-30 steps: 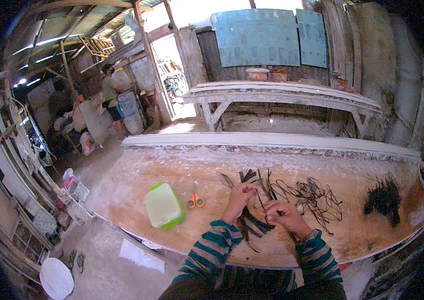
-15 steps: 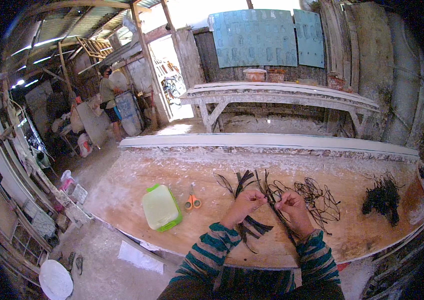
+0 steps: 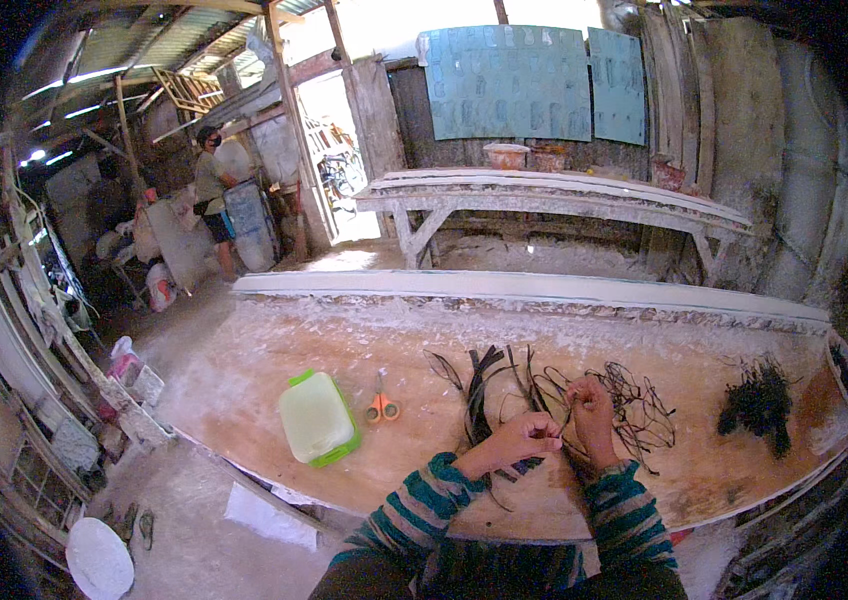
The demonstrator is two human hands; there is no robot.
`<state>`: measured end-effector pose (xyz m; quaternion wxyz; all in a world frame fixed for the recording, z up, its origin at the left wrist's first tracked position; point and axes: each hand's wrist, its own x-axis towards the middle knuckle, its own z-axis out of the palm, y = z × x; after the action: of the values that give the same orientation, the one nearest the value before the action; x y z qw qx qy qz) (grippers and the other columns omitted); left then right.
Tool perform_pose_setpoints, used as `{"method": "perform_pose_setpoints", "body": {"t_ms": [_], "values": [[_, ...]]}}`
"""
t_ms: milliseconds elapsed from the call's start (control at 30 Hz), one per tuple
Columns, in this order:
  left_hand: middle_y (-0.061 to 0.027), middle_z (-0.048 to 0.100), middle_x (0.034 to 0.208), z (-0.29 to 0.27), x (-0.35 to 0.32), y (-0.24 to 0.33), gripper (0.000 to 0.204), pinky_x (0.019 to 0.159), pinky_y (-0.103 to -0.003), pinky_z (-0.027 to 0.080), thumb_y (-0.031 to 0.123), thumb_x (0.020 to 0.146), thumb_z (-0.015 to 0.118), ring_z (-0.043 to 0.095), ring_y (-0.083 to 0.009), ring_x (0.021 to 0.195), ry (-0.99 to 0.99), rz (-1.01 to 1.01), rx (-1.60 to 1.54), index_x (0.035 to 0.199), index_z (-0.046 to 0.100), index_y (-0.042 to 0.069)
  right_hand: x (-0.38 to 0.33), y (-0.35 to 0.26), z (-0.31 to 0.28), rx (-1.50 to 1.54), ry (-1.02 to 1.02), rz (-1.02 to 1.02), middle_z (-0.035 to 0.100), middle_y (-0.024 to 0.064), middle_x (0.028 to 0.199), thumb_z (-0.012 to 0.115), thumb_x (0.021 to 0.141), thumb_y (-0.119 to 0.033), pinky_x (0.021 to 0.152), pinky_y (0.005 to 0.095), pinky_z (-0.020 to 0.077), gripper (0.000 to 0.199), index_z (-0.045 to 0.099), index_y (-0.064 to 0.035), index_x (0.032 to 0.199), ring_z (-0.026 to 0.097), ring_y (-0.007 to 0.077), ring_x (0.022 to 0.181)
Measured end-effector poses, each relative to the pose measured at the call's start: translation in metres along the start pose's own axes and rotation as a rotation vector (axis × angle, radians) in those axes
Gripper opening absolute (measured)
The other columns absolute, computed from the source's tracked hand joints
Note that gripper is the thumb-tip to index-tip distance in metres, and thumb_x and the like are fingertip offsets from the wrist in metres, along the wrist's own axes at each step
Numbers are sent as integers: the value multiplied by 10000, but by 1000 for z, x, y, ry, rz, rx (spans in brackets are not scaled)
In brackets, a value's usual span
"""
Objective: The person uses orange-handled scissors to trim a bundle of dark flexible strips, then places the scissors on a wooden workbench and continues to separate and arrange the strips by hand. A second person works at a nearby bench in the background.
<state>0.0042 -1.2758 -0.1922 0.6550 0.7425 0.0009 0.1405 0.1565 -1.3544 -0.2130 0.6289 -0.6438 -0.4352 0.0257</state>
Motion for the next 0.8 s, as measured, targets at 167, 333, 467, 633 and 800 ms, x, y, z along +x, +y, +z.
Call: {"method": "perform_pose_setpoints", "body": {"t_ms": [167, 333, 467, 633, 800], "values": [[7, 444, 750, -2, 5, -1, 225, 659, -249, 382, 244, 806, 631, 426, -96, 724, 12, 99, 351, 808, 501, 60, 4, 22, 0, -71, 44, -130, 566, 33, 793, 503, 810, 17, 693, 241, 410, 121, 596, -28, 872, 516, 129, 721], [1, 373, 685, -3, 8, -15, 276, 575, -254, 341, 218, 776, 660, 366, -98, 643, 89, 156, 306, 717, 444, 56, 4, 29, 4, -29, 24, -4, 566, 42, 781, 531, 855, -80, 709, 256, 416, 89, 599, -24, 847, 517, 142, 732], [1, 380, 653, -9, 5, -16, 266, 532, -250, 342, 181, 757, 670, 370, -91, 601, 422, 179, 330, 692, 449, 48, 0, -17, 1, -207, 59, -52, 529, 31, 808, 564, 834, -83, 683, 263, 415, 69, 588, -22, 814, 490, 133, 695], [-2, 457, 661, -31, 11, -10, 190, 532, -227, 370, 120, 737, 672, 420, -78, 598, 764, 174, 360, 727, 498, 43, -3, -2, -8, 70, -26, -65, 483, 20, 912, 612, 790, -57, 661, 237, 404, 62, 570, -17, 767, 469, 102, 711], [8, 497, 685, -47, 10, -21, 128, 546, -218, 380, 72, 730, 659, 444, -72, 615, 971, 179, 203, 776, 542, 44, -14, -39, 4, 423, -216, 197, 522, 43, 894, 627, 747, -42, 769, 271, 413, 58, 576, -44, 772, 506, 145, 851]]}}
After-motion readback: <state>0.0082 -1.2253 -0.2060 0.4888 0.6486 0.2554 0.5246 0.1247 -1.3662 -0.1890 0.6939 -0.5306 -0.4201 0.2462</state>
